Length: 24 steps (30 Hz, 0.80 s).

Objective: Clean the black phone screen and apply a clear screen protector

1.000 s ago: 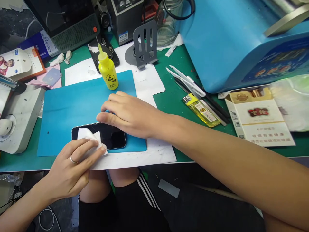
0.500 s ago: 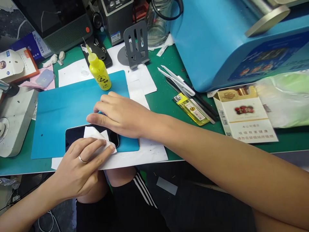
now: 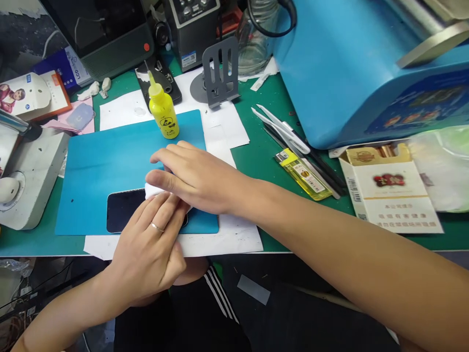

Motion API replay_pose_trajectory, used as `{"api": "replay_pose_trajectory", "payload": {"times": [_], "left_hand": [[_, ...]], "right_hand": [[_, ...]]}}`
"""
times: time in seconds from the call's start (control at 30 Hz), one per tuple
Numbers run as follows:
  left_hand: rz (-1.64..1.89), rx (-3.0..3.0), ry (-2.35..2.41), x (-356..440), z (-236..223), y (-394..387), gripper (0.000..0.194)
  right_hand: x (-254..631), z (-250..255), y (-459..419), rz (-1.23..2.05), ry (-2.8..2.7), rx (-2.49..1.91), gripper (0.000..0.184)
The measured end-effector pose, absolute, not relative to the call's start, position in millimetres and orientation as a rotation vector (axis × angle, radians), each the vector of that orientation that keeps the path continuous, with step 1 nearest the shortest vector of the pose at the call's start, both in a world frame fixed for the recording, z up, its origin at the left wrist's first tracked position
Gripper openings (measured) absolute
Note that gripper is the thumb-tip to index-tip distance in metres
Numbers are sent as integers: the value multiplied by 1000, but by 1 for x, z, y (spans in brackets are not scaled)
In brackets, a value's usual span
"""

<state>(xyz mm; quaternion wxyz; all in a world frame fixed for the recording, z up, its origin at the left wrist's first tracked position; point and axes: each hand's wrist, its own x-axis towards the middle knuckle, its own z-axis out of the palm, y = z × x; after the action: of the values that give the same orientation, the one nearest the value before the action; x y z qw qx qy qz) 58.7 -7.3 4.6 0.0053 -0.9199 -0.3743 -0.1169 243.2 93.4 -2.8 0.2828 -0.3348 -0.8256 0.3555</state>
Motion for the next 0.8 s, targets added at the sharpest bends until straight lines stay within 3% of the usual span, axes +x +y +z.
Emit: {"api": "replay_pose_trajectory", "payload": {"times": [0.43,0.6,0.8], "left_hand": [[-371,-2774,-1451,14,12,6,57],[-234,-2738,-1488,-9,12,-9,59],[-210,-2685,-1512,-22,16,-30,59]], "right_hand": [[245,-5,91,972,-2189,-945,87],[244,-4,91,966,-2195,-949,85],[243,-3,91,956,-2209,-963,93]]}}
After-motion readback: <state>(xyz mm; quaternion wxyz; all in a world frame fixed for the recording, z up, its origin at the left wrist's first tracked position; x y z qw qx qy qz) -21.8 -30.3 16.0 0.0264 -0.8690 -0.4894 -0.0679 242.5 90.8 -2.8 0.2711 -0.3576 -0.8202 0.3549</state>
